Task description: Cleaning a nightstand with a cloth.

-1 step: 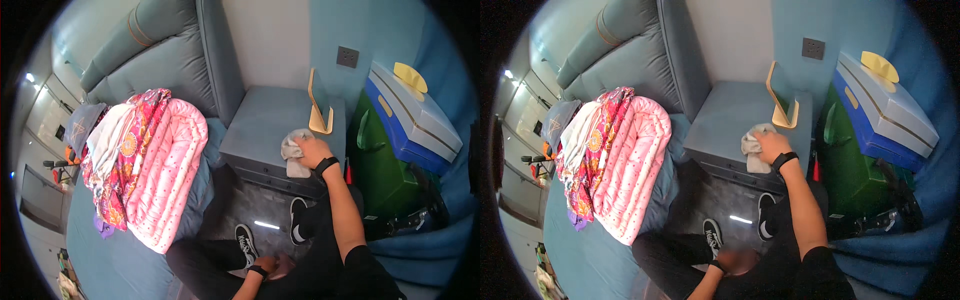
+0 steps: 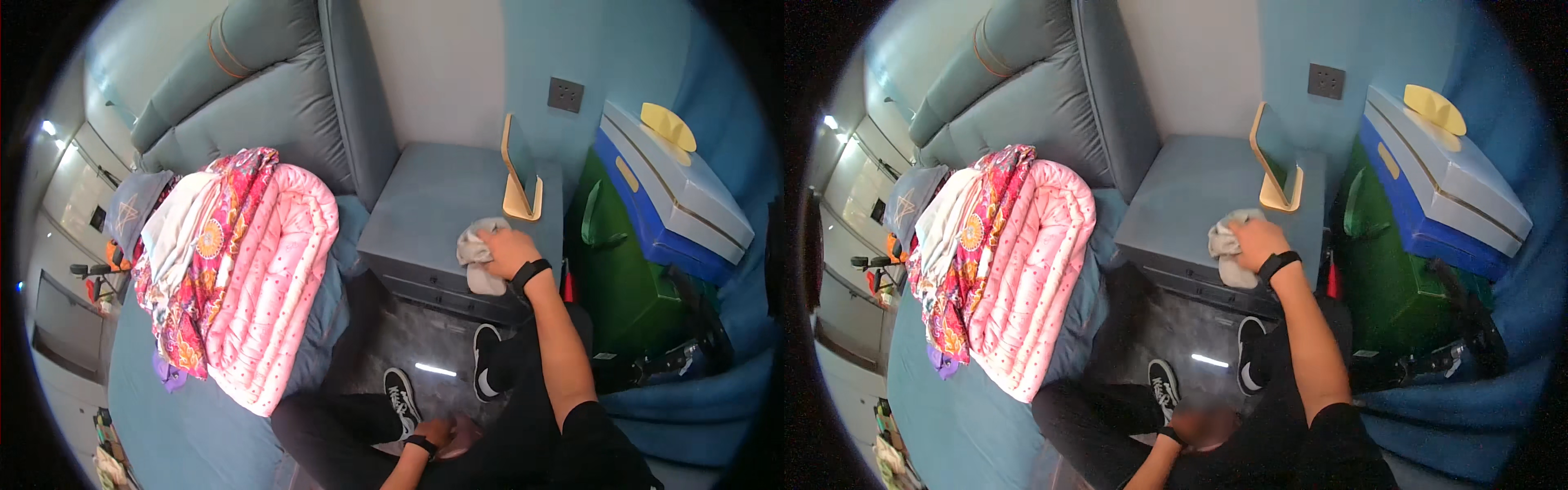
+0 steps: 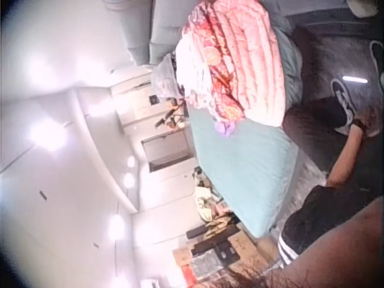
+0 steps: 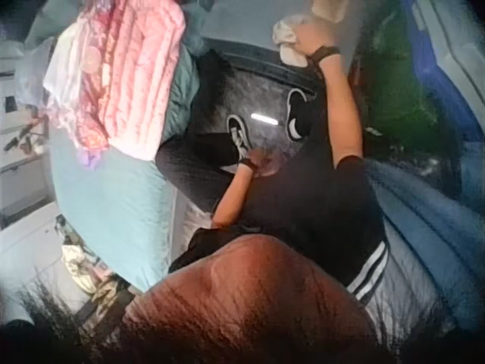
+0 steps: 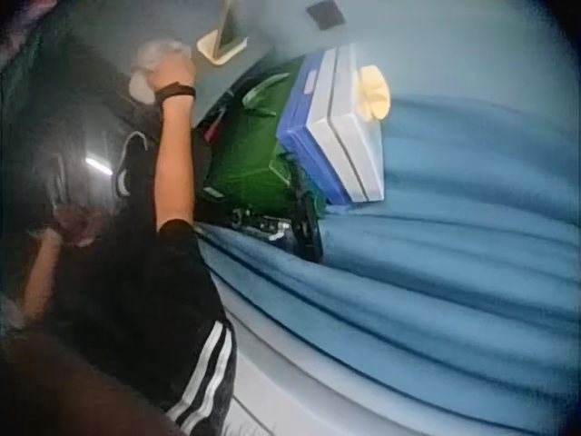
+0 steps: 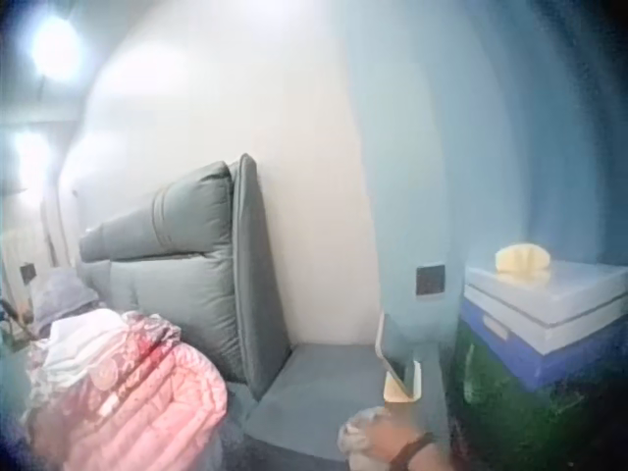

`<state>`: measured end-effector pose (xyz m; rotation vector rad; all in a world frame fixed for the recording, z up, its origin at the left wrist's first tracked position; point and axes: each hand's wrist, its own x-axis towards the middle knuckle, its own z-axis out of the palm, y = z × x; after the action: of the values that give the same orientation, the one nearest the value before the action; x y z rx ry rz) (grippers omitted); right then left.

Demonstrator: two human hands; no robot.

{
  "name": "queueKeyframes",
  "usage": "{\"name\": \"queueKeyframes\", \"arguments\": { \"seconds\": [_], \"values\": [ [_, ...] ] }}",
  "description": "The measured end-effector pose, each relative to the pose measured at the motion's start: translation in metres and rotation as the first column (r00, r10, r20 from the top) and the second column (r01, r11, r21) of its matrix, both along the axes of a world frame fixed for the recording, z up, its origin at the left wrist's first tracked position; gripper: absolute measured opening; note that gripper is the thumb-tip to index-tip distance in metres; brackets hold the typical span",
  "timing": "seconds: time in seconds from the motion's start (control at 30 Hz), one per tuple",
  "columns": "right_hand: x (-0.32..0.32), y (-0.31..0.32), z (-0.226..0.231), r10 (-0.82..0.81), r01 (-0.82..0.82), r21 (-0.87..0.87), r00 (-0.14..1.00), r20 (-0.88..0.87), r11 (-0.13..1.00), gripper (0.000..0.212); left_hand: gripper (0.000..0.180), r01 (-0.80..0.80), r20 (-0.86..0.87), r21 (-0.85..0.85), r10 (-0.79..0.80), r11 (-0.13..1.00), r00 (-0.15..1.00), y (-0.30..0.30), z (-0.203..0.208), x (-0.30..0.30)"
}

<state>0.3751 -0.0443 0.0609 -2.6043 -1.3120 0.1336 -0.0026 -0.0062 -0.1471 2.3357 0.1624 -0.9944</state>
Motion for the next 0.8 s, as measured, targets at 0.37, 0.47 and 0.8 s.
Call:
{"name": "queueKeyframes", "arguments": {
  "seconds": [0.37,0.47,0.8],
  "values": [
    [-0.038,0.004,-0.001,-0.010,0.015,0.089,0.999,-0.052,0.996,0.036,0.041,0.065,-0.037,0.090,-0.062,0.994,0.997,-0.006,0.013,-0.001],
    [-0.025,0.019,-0.026,-0.092,0.094,0.189,0.996,-0.018,0.978,0.037,0.041,0.033,-0.016,0.057,-0.033,0.998,0.999,-0.007,0.005,-0.004],
    [-0.014,0.030,-0.023,-0.066,0.040,0.168,0.986,0.151,0.985,0.044,0.040,-0.098,0.074,0.067,0.093,0.993,0.993,-0.004,0.011,-0.006]
  ]
}}
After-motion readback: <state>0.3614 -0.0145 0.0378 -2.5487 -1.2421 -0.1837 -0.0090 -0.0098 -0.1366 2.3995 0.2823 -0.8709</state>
